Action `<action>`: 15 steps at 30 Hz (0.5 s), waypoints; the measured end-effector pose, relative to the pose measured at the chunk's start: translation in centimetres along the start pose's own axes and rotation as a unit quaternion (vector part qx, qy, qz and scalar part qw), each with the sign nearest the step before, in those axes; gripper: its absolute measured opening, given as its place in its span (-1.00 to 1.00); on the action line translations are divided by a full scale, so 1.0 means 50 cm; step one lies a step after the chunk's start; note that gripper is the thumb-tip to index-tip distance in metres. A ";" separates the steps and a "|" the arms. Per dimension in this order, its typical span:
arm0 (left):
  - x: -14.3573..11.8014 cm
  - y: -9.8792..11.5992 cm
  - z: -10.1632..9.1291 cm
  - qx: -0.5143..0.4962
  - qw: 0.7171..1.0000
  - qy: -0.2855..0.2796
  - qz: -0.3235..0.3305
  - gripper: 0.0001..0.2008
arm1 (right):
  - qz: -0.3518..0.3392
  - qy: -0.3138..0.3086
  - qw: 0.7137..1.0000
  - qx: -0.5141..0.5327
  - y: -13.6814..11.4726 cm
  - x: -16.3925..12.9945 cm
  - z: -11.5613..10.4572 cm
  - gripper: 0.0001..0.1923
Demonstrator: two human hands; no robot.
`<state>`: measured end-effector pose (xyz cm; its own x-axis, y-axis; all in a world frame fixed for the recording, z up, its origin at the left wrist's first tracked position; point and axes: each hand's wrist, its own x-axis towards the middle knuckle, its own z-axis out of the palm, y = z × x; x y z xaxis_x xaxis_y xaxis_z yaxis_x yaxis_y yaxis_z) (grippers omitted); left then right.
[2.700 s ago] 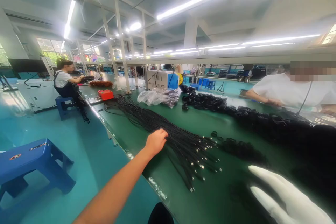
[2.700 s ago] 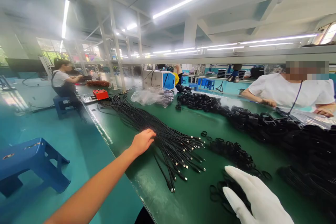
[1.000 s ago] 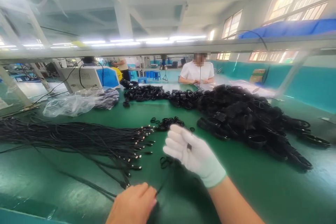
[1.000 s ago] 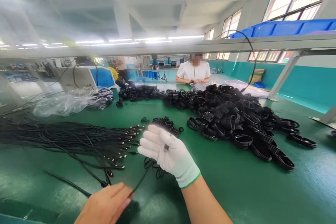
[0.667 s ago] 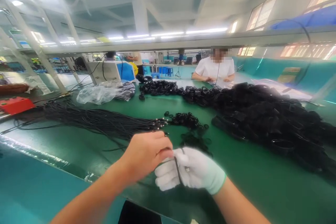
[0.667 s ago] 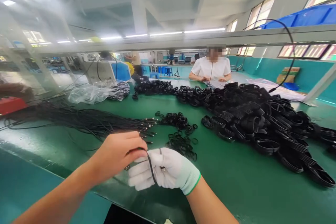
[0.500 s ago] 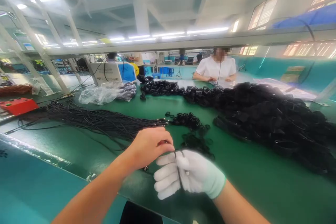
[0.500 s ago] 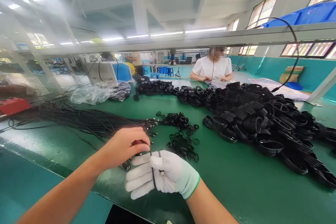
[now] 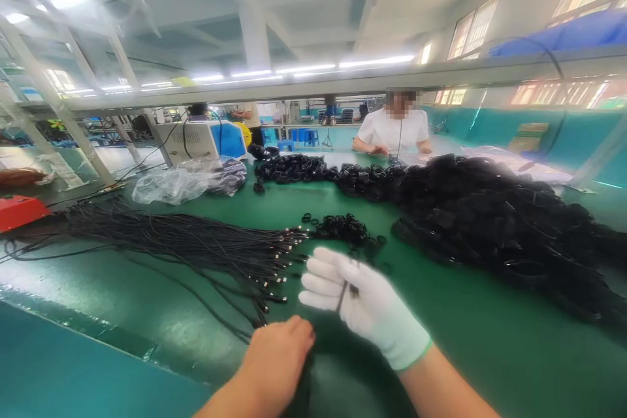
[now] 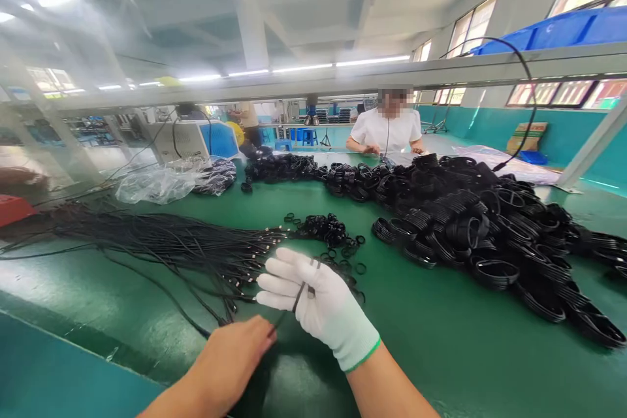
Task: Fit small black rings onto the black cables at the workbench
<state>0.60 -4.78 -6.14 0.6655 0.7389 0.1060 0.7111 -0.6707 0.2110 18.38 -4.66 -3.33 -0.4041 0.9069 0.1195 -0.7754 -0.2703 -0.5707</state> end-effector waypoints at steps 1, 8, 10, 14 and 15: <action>-0.008 0.012 -0.015 0.040 0.998 0.004 0.037 -0.78 | 0.009 0.014 0.999 -0.027 0.008 -0.001 -0.008 -0.79; 0.054 -0.003 -0.163 -0.052 0.981 0.061 0.178 -0.82 | 0.187 -0.139 0.972 -0.030 0.074 -0.025 -0.027 -0.50; 0.073 -0.022 -0.152 -0.195 0.970 0.033 0.144 -0.85 | 0.205 -0.137 0.969 -0.015 0.080 -0.027 -0.020 -0.46; 0.076 -0.050 -0.077 -0.335 0.940 0.044 0.047 -0.81 | 0.179 -0.136 0.974 0.008 0.073 -0.024 -0.005 -0.42; 0.070 -0.057 -0.058 -0.320 0.946 0.048 0.030 -0.79 | 0.156 -0.130 0.979 0.021 0.067 -0.022 -0.001 -0.44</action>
<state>0.27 -0.08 -3.54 0.6540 0.7245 0.2178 0.3695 -0.5571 0.7437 16.27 -6.55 -5.42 -0.7293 0.6675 0.1504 -0.6121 -0.5383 -0.5793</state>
